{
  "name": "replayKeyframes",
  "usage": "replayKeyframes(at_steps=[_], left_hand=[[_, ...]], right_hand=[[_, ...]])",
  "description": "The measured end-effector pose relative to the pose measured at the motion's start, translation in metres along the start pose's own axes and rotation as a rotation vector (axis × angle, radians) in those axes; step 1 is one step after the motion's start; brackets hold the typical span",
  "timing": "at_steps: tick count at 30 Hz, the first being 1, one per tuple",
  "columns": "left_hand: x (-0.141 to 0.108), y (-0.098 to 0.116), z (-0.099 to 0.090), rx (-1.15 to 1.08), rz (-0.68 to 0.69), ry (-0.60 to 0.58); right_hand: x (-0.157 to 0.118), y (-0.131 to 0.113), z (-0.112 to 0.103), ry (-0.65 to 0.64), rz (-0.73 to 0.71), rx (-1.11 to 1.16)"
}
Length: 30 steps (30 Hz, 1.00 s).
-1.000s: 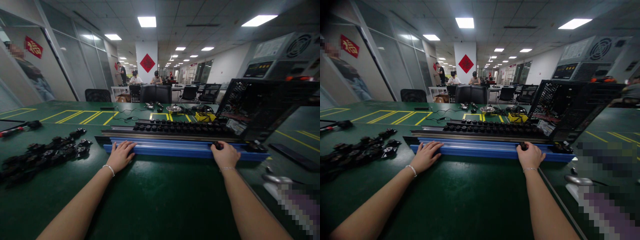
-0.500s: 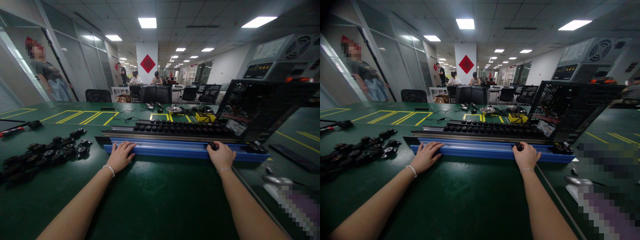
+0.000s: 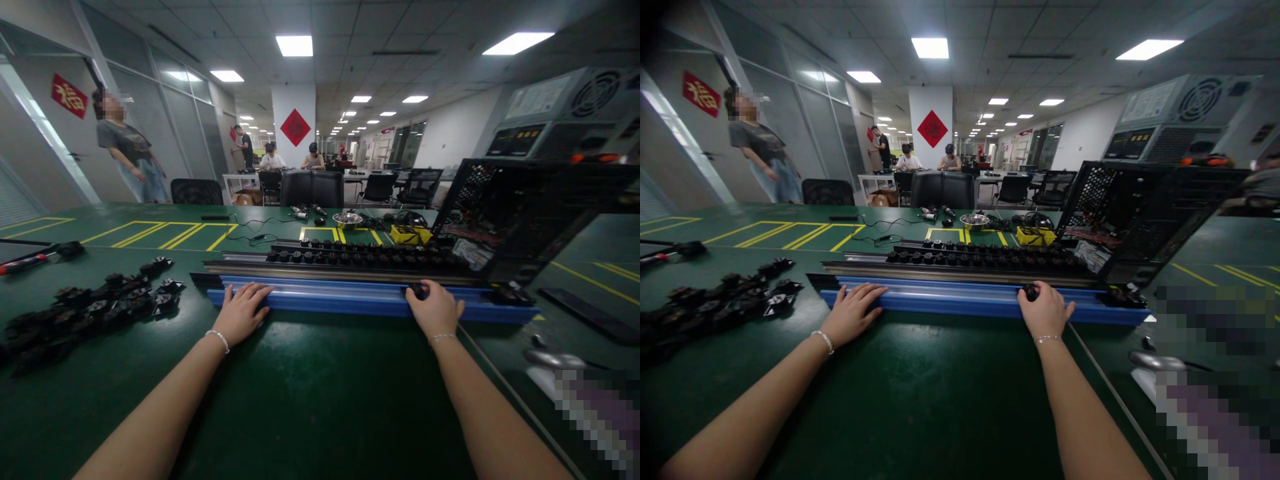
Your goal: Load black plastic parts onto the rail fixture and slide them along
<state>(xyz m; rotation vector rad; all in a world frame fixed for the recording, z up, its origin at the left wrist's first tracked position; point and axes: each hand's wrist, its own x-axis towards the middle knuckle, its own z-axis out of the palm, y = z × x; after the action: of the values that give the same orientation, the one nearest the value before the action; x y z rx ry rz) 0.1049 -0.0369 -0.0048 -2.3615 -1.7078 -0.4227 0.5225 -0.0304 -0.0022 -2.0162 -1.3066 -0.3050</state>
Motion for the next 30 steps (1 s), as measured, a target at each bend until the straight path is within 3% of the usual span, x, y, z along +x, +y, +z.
replayKeyframes(at_steps=[8, 14, 30], left_hand=[[-0.0003, -0.0001, 0.0000, 0.002, -0.001, 0.008], [0.0000, 0.0000, -0.0001, 0.000, -0.004, 0.004], [-0.0003, 0.0004, -0.0007, -0.010, -0.006, -0.004]], right_hand=[[-0.0034, -0.0070, -0.0043, -0.079, 0.031, -0.072], [-0.0031, -0.0084, -0.0042, -0.066, 0.041, -0.045], [-0.0044, -0.0088, 0.0021, -0.081, -0.088, 0.092]])
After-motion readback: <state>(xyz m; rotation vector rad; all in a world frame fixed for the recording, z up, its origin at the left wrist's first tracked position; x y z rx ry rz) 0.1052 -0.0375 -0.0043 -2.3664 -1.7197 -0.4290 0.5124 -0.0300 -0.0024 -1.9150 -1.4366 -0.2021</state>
